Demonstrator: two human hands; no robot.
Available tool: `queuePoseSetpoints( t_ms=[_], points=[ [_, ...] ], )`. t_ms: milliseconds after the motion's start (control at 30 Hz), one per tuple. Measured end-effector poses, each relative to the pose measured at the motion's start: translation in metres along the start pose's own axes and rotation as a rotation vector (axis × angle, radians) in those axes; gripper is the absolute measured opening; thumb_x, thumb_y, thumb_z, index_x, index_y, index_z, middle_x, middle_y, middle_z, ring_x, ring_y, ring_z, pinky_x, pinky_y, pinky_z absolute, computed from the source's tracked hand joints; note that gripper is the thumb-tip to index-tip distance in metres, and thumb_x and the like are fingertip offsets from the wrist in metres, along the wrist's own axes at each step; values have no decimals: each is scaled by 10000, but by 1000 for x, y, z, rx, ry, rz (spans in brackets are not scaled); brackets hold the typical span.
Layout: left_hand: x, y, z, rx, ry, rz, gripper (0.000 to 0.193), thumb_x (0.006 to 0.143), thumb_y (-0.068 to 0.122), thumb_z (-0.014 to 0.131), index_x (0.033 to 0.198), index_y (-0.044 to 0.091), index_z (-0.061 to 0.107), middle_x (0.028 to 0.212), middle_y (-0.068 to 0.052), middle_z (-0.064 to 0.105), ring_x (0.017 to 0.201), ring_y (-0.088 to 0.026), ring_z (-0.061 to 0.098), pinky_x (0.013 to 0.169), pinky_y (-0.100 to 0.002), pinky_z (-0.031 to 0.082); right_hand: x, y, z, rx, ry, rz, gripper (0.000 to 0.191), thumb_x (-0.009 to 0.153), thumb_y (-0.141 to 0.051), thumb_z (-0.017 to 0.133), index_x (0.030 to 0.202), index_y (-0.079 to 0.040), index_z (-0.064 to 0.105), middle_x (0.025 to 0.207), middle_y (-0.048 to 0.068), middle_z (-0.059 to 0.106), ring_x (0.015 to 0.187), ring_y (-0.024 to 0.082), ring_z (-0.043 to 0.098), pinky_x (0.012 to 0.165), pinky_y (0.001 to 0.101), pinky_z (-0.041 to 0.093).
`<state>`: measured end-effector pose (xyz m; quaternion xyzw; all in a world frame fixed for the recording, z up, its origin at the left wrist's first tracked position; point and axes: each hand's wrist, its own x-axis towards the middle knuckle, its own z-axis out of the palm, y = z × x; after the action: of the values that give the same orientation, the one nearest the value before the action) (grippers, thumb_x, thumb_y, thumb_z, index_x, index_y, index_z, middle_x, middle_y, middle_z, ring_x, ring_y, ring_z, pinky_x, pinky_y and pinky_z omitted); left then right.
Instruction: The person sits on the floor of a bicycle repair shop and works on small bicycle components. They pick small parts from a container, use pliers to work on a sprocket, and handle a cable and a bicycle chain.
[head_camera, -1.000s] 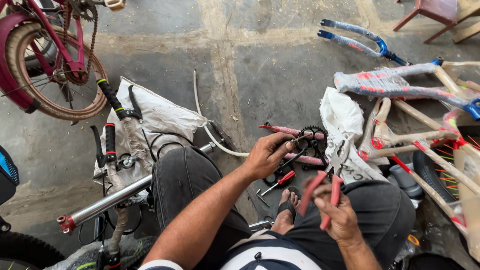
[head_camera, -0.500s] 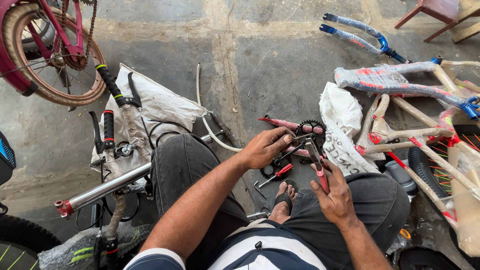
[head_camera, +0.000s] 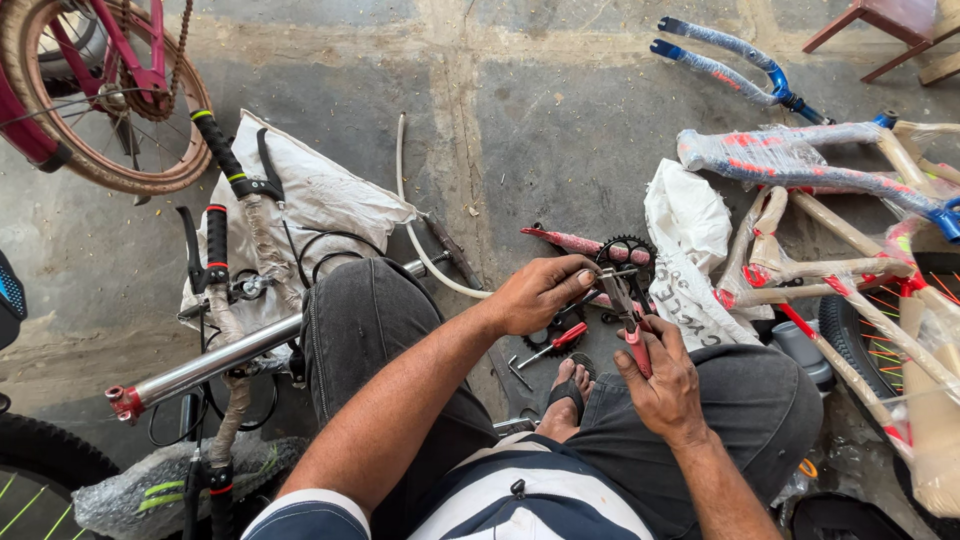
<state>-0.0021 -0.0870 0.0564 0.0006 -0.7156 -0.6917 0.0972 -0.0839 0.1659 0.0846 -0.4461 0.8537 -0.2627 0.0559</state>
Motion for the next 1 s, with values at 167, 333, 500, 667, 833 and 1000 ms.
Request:
queuePoseSetpoints(
  t_ms=[167, 333, 500, 667, 833, 1000],
  points=[
    [1, -3, -2, 59, -18, 138, 370, 1082, 324, 521, 1274, 28, 633, 1015, -119, 741, 952, -235, 725, 821, -377, 556, -3, 4, 0, -47, 10, -53, 380, 924, -377, 691, 1137, -64, 724, 1203, 187, 574, 1069, 339, 634, 909, 444, 530],
    [-2, 0, 0, 201, 74, 182, 301, 1019, 272, 617, 1177, 31, 703, 978, -141, 759, 920, -302, 734, 791, -396, 562, -5, 1, 2, -32, -8, -49, 329, 922, -317, 710, 1123, -56, 729, 1185, 179, 582, 1066, 329, 634, 912, 433, 532],
    [-6, 4, 4, 230, 164, 236, 263, 965, 239, 685, 1118, 33, 740, 945, -137, 756, 872, -303, 733, 755, -394, 565, -10, -4, 7, -6, 6, -46, 287, 929, -271, 711, 1104, -43, 723, 1188, 181, 597, 1088, 333, 634, 925, 431, 531],
    [-10, 7, 10, 257, 247, 291, 231, 951, 194, 727, 1110, 27, 736, 954, -139, 741, 856, -299, 739, 738, -380, 584, -13, -5, 8, 25, -13, -20, 279, 928, -259, 709, 1101, -41, 721, 1185, 183, 601, 1072, 332, 647, 908, 428, 546],
    [-12, 11, 12, 313, 295, 313, 217, 940, 185, 737, 1094, 32, 737, 946, -129, 741, 816, -301, 741, 714, -379, 587, -13, -5, 8, 22, -46, 52, 288, 915, -272, 713, 1097, -49, 729, 1187, 192, 588, 1045, 322, 669, 842, 411, 581],
    [-13, 13, 15, 339, 289, 298, 224, 939, 192, 734, 1102, 37, 732, 957, -132, 740, 846, -314, 736, 724, -394, 577, -18, -8, 5, 36, -39, 48, 301, 927, -288, 698, 1102, -44, 728, 1200, 185, 597, 1060, 330, 669, 854, 421, 570]
  ],
)
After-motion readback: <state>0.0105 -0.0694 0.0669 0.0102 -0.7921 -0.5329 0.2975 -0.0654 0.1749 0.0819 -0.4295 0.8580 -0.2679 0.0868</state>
